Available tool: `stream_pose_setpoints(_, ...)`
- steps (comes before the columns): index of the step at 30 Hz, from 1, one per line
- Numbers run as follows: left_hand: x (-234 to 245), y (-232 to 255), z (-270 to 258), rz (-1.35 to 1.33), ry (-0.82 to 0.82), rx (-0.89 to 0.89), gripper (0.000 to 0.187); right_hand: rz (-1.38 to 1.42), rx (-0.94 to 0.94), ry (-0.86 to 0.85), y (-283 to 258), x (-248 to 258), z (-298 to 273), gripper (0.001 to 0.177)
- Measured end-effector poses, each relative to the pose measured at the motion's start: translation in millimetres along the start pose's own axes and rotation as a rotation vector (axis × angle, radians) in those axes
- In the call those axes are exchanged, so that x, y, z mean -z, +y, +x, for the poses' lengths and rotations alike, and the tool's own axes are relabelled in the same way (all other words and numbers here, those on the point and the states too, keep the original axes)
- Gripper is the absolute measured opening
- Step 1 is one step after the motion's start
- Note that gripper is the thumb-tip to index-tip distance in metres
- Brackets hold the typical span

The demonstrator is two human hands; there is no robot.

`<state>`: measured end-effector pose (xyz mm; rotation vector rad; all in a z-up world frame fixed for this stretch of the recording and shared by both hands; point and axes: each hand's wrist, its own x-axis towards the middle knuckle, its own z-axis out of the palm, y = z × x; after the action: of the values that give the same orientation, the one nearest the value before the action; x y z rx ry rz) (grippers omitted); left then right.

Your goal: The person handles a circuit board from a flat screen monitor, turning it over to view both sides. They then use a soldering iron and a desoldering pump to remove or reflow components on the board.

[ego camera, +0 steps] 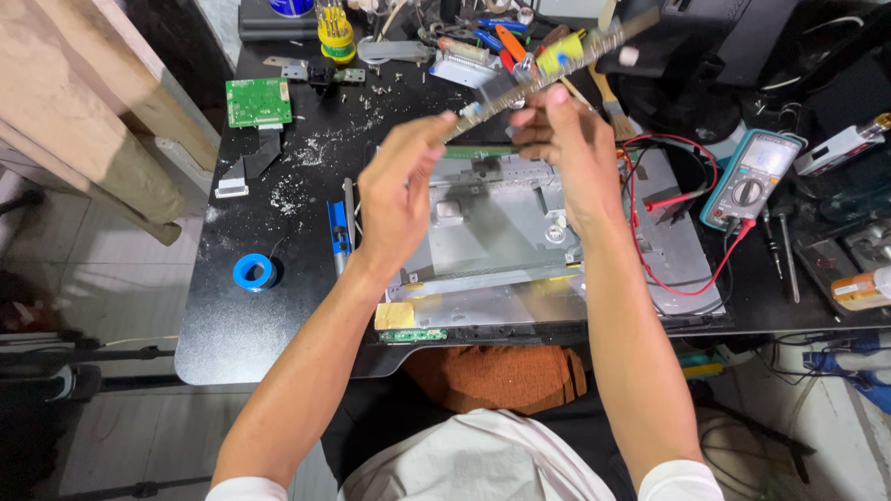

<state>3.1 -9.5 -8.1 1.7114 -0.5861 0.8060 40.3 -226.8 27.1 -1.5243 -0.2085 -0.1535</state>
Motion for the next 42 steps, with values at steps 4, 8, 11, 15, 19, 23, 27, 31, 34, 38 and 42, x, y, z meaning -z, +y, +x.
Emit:
stream_pose_setpoints(4,-1,-5,0,-0.259,0.082,0.169,0.026,-0.180,0.235,0.005,14,-2,1,0.036)
stream_pose_setpoints(8,-1,-15,1,-0.515,0.076,0.458,0.031,-0.470,0.557,0.349,25,9,-2,0.026)
stream_pose_setpoints(11,-7,-27,-1,-0.734,0.028,0.563,0.031,-0.506,0.669,0.478,31,23,-1,0.040)
stream_pose_setpoints(15,-15,-42,-6,-0.849,-0.057,0.704,0.027,0.208,0.219,0.332,32,48,12,0.057)
stream_pose_setpoints(19,-14,-49,-7,-0.980,-0.137,0.745,0.028,0.172,0.219,0.287,45,61,15,0.059)
stream_pose_setpoints(23,-12,-52,-8,-0.850,-0.290,0.926,0.039,0.149,0.168,0.315,56,73,24,0.058)
stream_pose_setpoints(27,-12,-51,-9,-0.787,-0.426,1.113,0.037,0.104,0.069,0.302,67,76,23,0.047)
stream_pose_setpoints(31,-10,-40,-7,-0.730,-0.517,1.233,0.041,0.052,-0.017,0.228,73,77,22,0.044)
stream_pose_setpoints(34,-12,-33,-5,-0.779,-0.525,1.276,0.054,-0.097,-0.106,0.204,74,77,23,0.048)
stream_pose_setpoints(38,-17,-31,-11,-0.650,-0.631,1.266,0.069,-0.147,-0.138,0.120,78,76,20,0.053)
stream_pose_setpoints(42,-19,-38,-16,-0.632,-0.659,1.231,0.070,-0.168,-0.140,0.128,87,74,24,0.055)
